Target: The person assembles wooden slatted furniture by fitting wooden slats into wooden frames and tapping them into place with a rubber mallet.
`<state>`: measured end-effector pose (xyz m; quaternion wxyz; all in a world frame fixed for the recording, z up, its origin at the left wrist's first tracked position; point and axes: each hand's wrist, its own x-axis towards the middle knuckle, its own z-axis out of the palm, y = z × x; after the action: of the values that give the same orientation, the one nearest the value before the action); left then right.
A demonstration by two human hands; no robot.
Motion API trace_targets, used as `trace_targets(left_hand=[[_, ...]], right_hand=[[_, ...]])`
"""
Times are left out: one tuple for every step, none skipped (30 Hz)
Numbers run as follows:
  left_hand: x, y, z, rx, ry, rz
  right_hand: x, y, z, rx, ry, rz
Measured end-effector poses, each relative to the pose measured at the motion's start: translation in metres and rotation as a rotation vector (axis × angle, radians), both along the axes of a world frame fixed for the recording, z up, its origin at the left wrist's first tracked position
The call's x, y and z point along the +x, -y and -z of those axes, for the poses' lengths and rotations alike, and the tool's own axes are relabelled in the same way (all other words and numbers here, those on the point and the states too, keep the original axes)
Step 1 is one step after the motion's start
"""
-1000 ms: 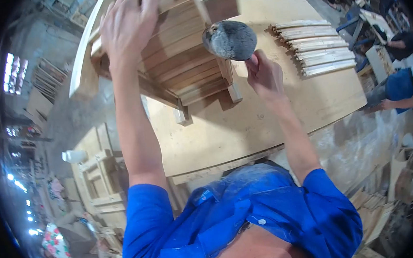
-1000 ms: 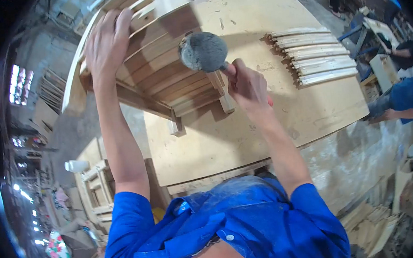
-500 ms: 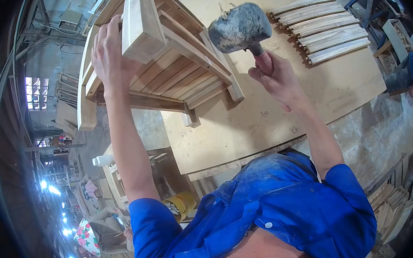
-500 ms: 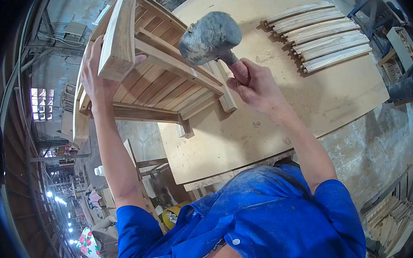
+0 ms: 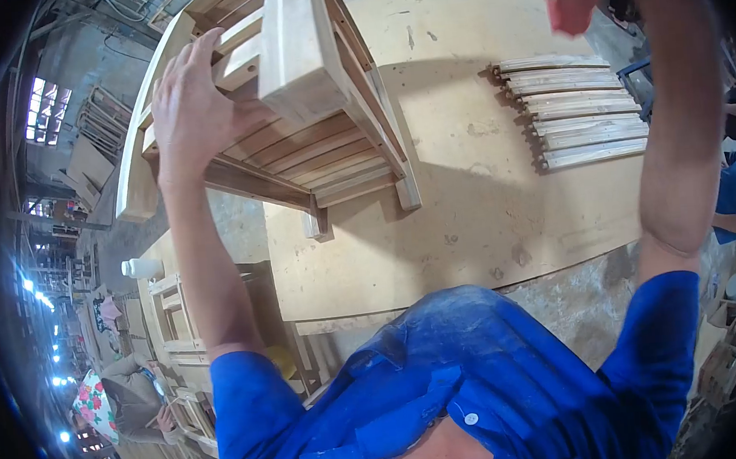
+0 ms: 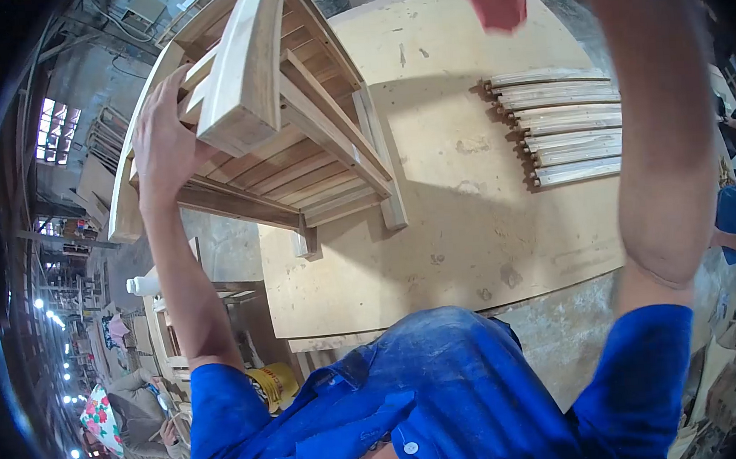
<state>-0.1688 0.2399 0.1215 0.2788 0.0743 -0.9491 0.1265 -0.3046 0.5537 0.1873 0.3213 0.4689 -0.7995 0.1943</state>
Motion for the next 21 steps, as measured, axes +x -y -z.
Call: trace_targets(left_hand=[[-0.001,-0.001,0.002,-0.026,-0.016,-0.008],[-0.001,-0.004,0.006,-0.045,-0.036,-0.019],[0.000,-0.007,0.008,-0.007,-0.009,-0.030],[-0.002,-0.007,0.009,-0.005,-0.021,-0.031],[-0.003,-0.005,0.012,-0.013,-0.041,-0.052],[-0.002,-0.001,0.015,-0.019,-0.067,-0.084],[-0.002,-0.001,0.013,0.000,-0.088,-0.058],[-0.002,-0.004,0.012,0.115,-0.020,-0.112],[0.002,-0.011,0.005,0.070,0.020,-0.099],[0.003,-0.007,0.014,-0.055,-0.108,-0.074],[0.006,-0.002,0.027,-0.153,-0.342,0.051],[0.020,0.000,0.042,-0.079,-0.466,0.240],[0.030,-0.001,0.072,-0.013,-0.562,0.380],[0.053,-0.008,0.095,-0.023,-0.661,0.473],[0.080,-0.009,0.117,0.016,-0.712,0.432],[0.097,0.003,0.140,0.011,-0.732,0.419],[0.111,0.019,0.162,0.271,-0.957,0.279],[0.119,0.031,0.173,0.544,-1.165,0.131],[0.116,0.047,0.160,0.745,-1.095,0.178],[0.111,0.067,0.145,0.951,-1.013,0.219],[0.108,0.074,0.121,1.184,-0.678,0.175]], right_hand=[[0.009,0.018,0.010,0.163,-0.127,0.145],[0.002,0.034,0.018,0.221,0.063,0.075],[-0.005,0.049,0.026,0.268,0.257,0.024],[-0.022,0.049,0.023,0.385,0.434,-0.073],[-0.038,0.050,0.020,0.498,0.624,-0.149],[-0.044,0.046,0.026,0.387,0.542,-0.218],[-0.028,0.046,0.018,0.275,0.616,-0.225],[-0.012,0.046,0.011,0.158,0.684,-0.238],[-0.009,0.046,0.015,0.055,0.680,-0.271],[-0.010,0.037,0.021,-0.032,0.670,-0.284],[-0.012,0.025,0.023,-0.113,0.678,-0.290],[-0.014,0.010,0.019,-0.178,0.698,-0.284],[-0.016,-0.009,0.010,-0.231,0.722,-0.249],[-0.015,-0.031,0.000,-0.279,0.741,-0.196],[-0.011,-0.055,-0.010,-0.327,0.763,-0.153],[0.006,-0.070,-0.036,-0.320,0.699,0.163],[0.026,-0.090,-0.041,-0.359,0.627,0.199],[0.046,-0.100,-0.046,-0.376,0.570,0.199],[0.061,-0.102,-0.054,-0.377,0.522,0.210],[0.075,-0.098,-0.060,-0.360,0.483,0.212],[0.089,-0.086,-0.066,-0.338,0.441,0.211]])
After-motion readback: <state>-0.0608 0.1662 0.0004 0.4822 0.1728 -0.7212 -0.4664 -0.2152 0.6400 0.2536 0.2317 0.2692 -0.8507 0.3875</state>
